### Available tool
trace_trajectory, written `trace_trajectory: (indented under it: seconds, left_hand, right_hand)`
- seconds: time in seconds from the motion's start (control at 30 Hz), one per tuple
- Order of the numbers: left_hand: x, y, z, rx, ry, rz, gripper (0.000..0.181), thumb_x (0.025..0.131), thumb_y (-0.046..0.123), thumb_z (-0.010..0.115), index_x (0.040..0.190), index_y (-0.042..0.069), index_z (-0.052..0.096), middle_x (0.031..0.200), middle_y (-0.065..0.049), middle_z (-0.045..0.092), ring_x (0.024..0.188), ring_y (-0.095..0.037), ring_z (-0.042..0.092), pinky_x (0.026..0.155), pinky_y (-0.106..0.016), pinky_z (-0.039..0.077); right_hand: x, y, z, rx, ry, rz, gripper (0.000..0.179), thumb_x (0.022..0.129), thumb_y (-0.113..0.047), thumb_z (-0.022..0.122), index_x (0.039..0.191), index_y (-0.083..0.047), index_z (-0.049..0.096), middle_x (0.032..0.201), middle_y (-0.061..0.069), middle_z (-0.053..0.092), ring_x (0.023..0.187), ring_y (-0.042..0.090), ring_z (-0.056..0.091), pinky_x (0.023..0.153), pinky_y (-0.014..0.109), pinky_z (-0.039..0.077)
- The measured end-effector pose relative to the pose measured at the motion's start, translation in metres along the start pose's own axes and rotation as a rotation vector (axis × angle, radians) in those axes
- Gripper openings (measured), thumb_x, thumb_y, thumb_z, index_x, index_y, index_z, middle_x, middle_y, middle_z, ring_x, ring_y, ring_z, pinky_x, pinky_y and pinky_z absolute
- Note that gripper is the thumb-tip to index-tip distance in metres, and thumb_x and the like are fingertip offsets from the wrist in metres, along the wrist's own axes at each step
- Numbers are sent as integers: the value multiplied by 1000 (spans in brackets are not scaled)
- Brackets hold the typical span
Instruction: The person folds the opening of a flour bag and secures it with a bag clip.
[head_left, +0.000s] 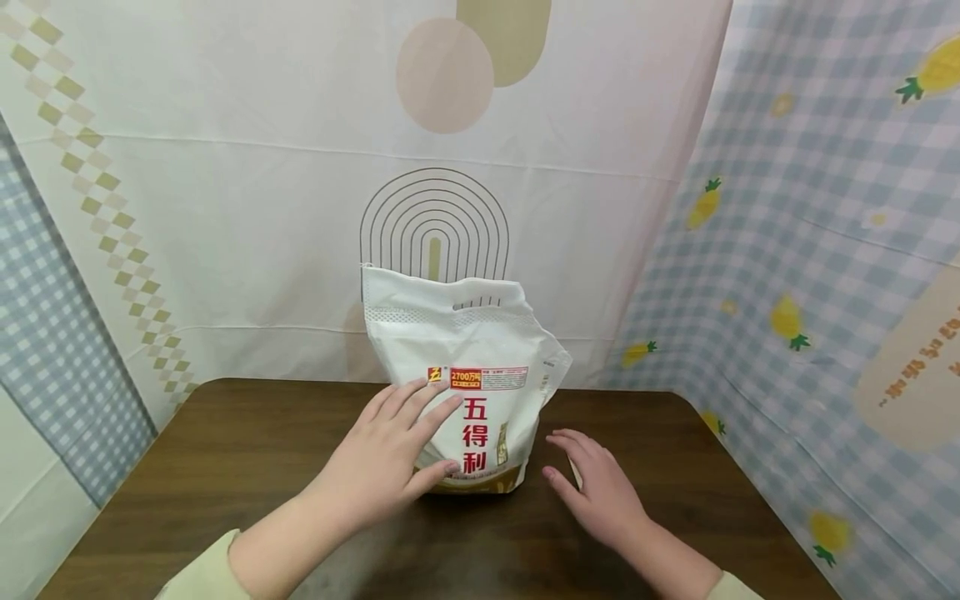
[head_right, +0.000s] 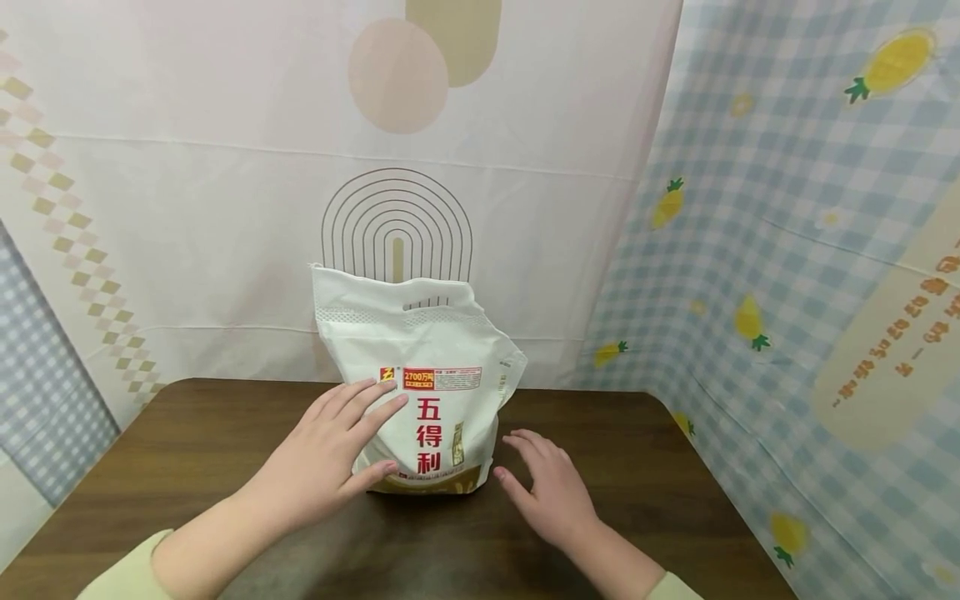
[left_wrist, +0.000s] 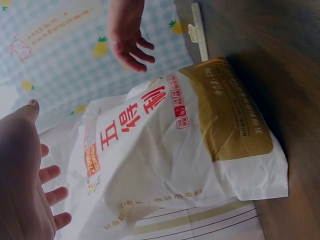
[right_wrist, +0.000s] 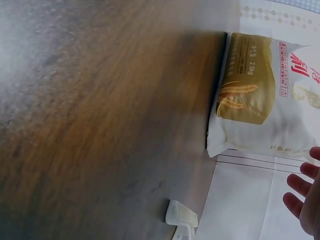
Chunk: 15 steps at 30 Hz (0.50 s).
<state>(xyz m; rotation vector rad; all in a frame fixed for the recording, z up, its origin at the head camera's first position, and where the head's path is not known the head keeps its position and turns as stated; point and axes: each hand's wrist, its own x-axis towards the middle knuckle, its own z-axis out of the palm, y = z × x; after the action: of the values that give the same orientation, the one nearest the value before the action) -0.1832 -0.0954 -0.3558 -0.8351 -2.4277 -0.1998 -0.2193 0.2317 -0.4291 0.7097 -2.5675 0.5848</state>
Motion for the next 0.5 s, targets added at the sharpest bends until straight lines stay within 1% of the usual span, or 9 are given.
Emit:
trace_trajectory:
  seconds: [0.3,0.5]
  left_hand:
    - [17,1,-6,-3,32,-48,69,95,57,53,151,19,40,150,-4,42,137,-27,37,114,-46,28]
    - [30,2,-11,1,76,-66,67,95,56,55,149,18,44,146,-5,47,133,-27,42,110,-47,33]
  right_hand:
    - [9,2,-2,49,-3,103,47,99,-45,58,131,-12,60,136,6,57,126,28,54,100,52,45]
    - [14,4,0,75,2,145,48,99,-47,55,133,-13,58,136,6,56,121,27,57,95,51,48]
